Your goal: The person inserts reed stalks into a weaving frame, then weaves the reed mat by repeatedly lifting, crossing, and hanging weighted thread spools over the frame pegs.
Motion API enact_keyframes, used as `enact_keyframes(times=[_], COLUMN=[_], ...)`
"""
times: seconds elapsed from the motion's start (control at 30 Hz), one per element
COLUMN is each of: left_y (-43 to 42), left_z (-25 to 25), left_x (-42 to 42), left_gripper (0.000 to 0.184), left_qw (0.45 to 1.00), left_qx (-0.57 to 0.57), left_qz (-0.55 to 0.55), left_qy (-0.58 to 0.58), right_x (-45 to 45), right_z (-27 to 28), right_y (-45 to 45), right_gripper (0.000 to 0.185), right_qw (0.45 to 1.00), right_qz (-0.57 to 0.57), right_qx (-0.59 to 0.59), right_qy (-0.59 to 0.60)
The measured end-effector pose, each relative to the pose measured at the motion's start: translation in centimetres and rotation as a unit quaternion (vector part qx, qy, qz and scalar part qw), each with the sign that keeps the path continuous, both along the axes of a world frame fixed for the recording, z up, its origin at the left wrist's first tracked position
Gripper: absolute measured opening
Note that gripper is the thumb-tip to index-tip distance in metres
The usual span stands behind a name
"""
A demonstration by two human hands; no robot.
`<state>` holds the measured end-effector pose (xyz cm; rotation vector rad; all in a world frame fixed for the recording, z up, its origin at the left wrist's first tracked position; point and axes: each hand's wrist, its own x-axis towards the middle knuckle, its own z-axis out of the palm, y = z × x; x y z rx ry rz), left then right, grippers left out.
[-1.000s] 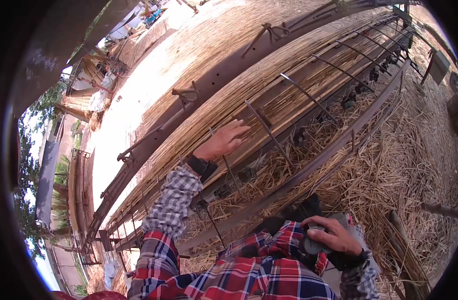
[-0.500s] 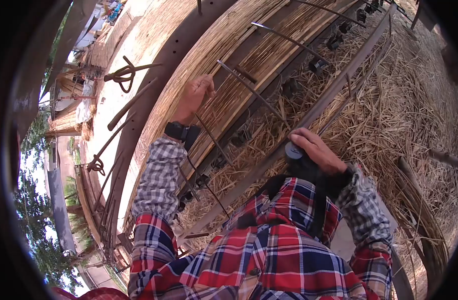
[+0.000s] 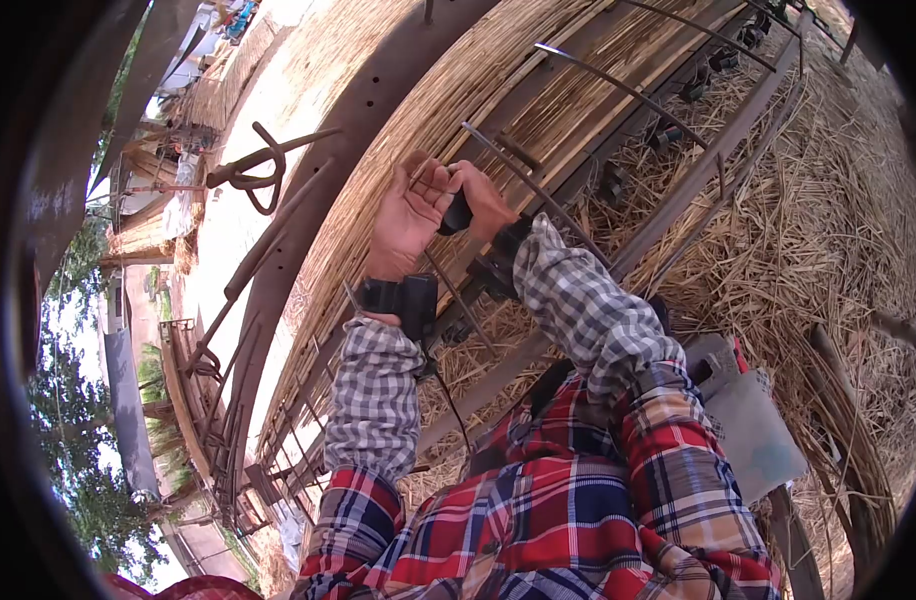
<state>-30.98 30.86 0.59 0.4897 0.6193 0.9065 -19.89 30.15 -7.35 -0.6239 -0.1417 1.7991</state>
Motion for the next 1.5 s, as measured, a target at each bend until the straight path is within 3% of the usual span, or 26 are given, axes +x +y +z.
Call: enact_keyframes(times=[0.1,0.13,0.17,0.3,0.4,0.43,0.47,0.53,0.57,0.63,0.67,0.7,0.77,0.8,0.83,0.9,0.93,1.0,1.03,1.1,1.13,1.23,1.27,1.33,1.47,1.5], left_y=[-1.4,-1.5,-1.7,-3.3,-3.0,-2.7,-2.4,-1.9,-1.3,0.1,0.6,1.5,3.3,4.3,5.0,6.3,6.9,7.6,7.9,7.9,7.8,9.5,9.5,8.9,8.6,8.9], left_z=[-0.4,-0.5,-0.7,-1.1,-1.0,-1.0,-0.2,1.9,2.1,2.1,1.7,1.3,0.6,0.0,-0.6,-1.6,-2.0,-2.7,-2.5,-1.3,-0.7,-2.7,-2.4,-2.2,-2.0,-2.4], left_x=[0.5,0.3,0.0,-0.9,-1.6,-1.9,-1.9,-1.5,-1.7,-1.9,-1.5,-1.3,-1.2,-1.3,-1.4,-1.5,-1.5,-1.1,-0.8,0.0,0.5,-1.1,-1.0,-1.0,-0.7,-0.8], left_gripper=[0.039,0.037,0.036,0.029,0.029,0.03,0.03,0.033,0.033,0.033,0.032,0.032,0.029,0.024,0.024,0.018,0.018,0.018,0.018,0.019,0.02,0.017,0.017,0.014,0.016,0.016], left_qw=[0.995,0.994,0.993,0.996,0.995,0.994,0.994,0.965,0.965,0.927,0.917,0.917,0.898,0.926,0.925,0.934,0.932,0.927,0.926,0.714,0.664,0.631,0.631,0.822,0.842,0.842], left_qx=[-0.02,-0.014,-0.008,0.003,-0.032,-0.051,-0.052,0.07,0.07,0.156,0.169,0.171,0.174,0.11,0.112,0.043,0.045,0.048,0.048,0.316,0.4,0.455,0.457,0.237,0.241,0.242], left_qz=[0.08,0.092,0.104,0.081,0.092,0.095,0.094,0.107,0.104,0.055,0.032,0.027,0.015,0.017,0.011,-0.022,-0.031,-0.046,-0.054,-0.095,-0.094,-0.128,-0.13,-0.104,-0.073,-0.073], left_qy=[-0.048,-0.054,-0.06,-0.025,-0.032,-0.035,-0.035,0.231,0.23,0.336,0.361,0.36,0.404,0.361,0.363,0.355,0.357,0.37,0.37,0.618,0.624,0.615,0.614,0.508,0.477,0.476], right_x=[0.2,0.0,0.0,0.1,0.6,0.8,0.9,1.8,2.7,3.8,4.5,4.9,6.6,7.3,8.2,10.6,11.2,12.3,12.4,12.2,12.3,12.4,12.6,13.1,13.1,13.5], right_z=[2.7,1.7,1.4,0.1,0.3,0.5,0.8,-1.9,-2.2,-1.0,0.6,0.3,-0.8,-3.8,-6.9,-7.7,-7.0,-5.6,-5.6,-6.2,-7.0,-8.4,-8.8,-9.7,-9.0,-8.9], right_y=[-0.7,1.3,1.6,2.9,3.7,3.3,2.1,1.2,0.1,-3.2,-4.3,-5.0,-6.8,-7.9,-9.3,-12.4,-13.9,-16.5,-16.7,-17.1,-17.1,-17.7,-17.9,-18.7,-19.2,-19.0], right_gripper=[0.024,0.026,0.026,0.028,0.035,0.035,0.034,0.039,0.039,0.043,0.046,0.046,0.043,0.038,0.033,0.027,0.027,0.029,0.029,0.033,0.038,0.039,0.039,0.038,0.037,0.037], right_qw=[0.997,0.983,0.983,0.969,0.848,0.848,0.864,0.896,0.897,0.915,0.956,0.956,0.991,0.99,0.95,0.817,0.819,0.728,0.729,0.686,0.662,0.649,0.648,0.625,0.619,0.65], right_qz=[-0.066,-0.048,-0.046,-0.057,0.014,0.013,0.051,0.103,0.101,0.07,0.05,0.045,0.099,0.095,0.089,0.123,0.115,0.129,0.126,0.072,0.068,0.043,0.042,0.063,0.042,0.081], right_qx=[0.018,-0.076,-0.074,0.051,-0.01,-0.01,0.039,0.113,0.114,-0.031,-0.037,-0.036,-0.06,0.024,0.105,0.069,0.064,0.078,0.071,0.053,0.064,0.068,0.066,0.06,0.064,0.039], right_qy=[0.047,0.16,0.16,0.237,0.53,0.53,0.5,0.417,0.416,0.395,0.288,0.289,0.073,-0.105,-0.281,-0.559,-0.558,-0.669,-0.669,-0.722,-0.744,-0.757,-0.757,-0.776,-0.782,-0.754])
